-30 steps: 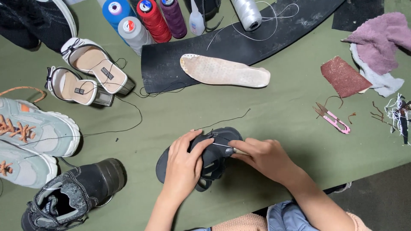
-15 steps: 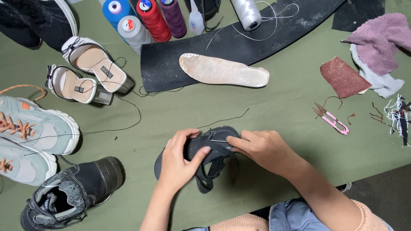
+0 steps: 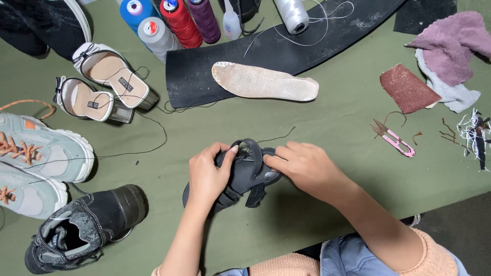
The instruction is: Hand-stitching the strap of a black sandal using a stitching awl and thread on a repair bench.
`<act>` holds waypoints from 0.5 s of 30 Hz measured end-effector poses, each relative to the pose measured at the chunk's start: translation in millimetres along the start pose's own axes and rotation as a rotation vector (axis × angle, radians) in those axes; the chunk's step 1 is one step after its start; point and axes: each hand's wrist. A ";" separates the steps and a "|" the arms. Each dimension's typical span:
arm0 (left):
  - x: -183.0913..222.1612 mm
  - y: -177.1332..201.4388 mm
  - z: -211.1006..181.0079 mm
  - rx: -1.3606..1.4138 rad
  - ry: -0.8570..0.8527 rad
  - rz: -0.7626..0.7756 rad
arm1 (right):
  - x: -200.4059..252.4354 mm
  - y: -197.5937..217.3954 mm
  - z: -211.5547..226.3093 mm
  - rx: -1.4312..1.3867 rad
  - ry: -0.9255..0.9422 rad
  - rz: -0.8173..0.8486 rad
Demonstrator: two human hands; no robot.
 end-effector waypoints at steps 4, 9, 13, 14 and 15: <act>-7.3 -6.4 3.6 0.034 0.020 -0.016 | -13.4 -0.6 -6.7 -0.016 0.071 0.027; -15.9 -13.1 6.5 0.066 0.029 -0.019 | -23.6 9.3 -8.8 -0.093 0.066 0.103; -21.4 -6.9 3.7 0.055 0.099 0.057 | -18.9 6.7 -6.9 -0.042 0.080 0.173; -23.3 -6.4 4.3 0.063 0.118 0.086 | -18.1 6.6 -6.1 -0.036 0.053 0.194; -25.3 -5.9 4.9 0.070 0.136 0.115 | -17.4 6.6 -5.3 -0.031 0.026 0.215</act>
Point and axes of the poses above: each hand's wrist, its own x-axis away from the middle knuckle, its own y-axis out of the back of the hand, z = x × y, and after that the axes turned 10 degrees about -z, right-handed
